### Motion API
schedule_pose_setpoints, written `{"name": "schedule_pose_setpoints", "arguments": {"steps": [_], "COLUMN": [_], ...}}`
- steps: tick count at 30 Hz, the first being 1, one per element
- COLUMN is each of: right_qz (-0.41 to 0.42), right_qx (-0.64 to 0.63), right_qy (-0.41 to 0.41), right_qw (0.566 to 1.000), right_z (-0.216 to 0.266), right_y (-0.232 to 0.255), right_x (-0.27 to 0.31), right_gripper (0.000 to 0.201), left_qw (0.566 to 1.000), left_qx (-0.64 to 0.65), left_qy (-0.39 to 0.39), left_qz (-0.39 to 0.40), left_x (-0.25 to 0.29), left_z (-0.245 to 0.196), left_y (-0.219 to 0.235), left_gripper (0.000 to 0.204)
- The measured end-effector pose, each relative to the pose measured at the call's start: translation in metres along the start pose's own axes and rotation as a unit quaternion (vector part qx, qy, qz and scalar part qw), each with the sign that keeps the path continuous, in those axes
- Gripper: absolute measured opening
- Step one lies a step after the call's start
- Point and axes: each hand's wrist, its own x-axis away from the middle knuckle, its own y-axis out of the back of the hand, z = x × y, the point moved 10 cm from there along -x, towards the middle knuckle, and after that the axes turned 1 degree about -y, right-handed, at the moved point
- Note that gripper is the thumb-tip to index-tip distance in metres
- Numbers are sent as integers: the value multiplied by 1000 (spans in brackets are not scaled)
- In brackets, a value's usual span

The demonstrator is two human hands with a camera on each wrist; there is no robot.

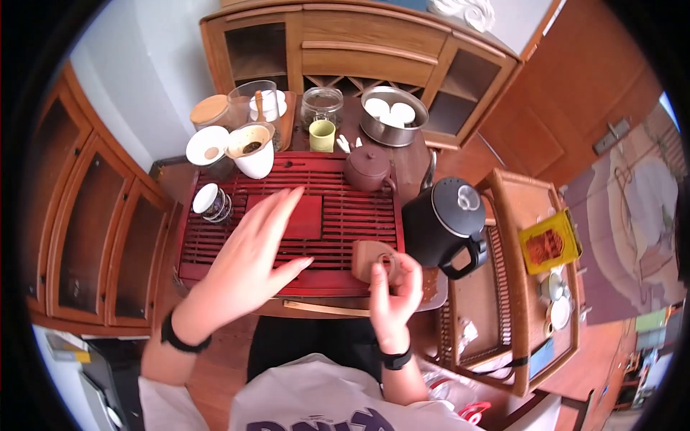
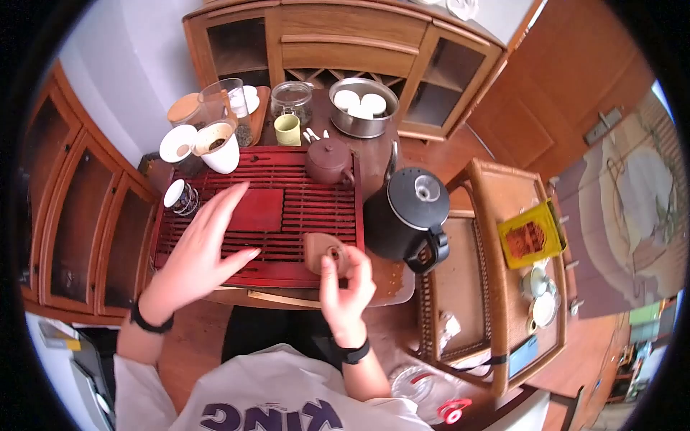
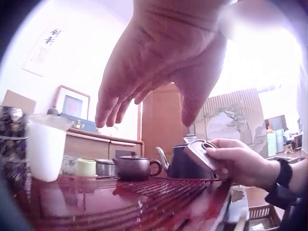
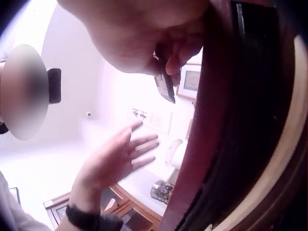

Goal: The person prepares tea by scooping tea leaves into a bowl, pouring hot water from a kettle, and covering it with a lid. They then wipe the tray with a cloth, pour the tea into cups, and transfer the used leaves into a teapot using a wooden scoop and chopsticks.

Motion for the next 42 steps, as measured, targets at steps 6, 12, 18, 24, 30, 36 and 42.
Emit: {"name": "schedule_pose_setpoints", "arguments": {"steps": [6, 12, 18, 24, 30, 36, 42], "right_qz": [-19, -3, -39, -33, -9, -4, 18], "right_qx": [57, 5, -139, -170, -120, -113, -102], "right_qy": [85, 58, 3, -25, -2, -10, 10], "right_qw": [994, 998, 990, 985, 993, 994, 995], "right_z": [16, 3, -6, -9, -5, -4, -5], "right_y": [-5, 1, 7, 9, 4, 2, 1], "right_x": [2, 7, 7, 4, 4, 3, 5], "right_gripper": [26, 28, 32, 28, 26, 25, 26], "left_qw": [999, 957, 935, 937, 930, 939, 920], "left_qx": [41, -262, -203, -210, -227, -224, -265], "left_qy": [0, -58, -122, -123, -162, -134, -118], "left_qz": [17, 107, 266, 250, 239, 224, 265], "left_x": [-119, -176, -185, -187, -176, -143, -114], "left_z": [20, 34, 27, 24, 34, 50, 59], "left_y": [-55, -101, -126, -128, -106, -67, -59], "left_gripper": [104, 118, 109, 85, 74, 68, 66]}}
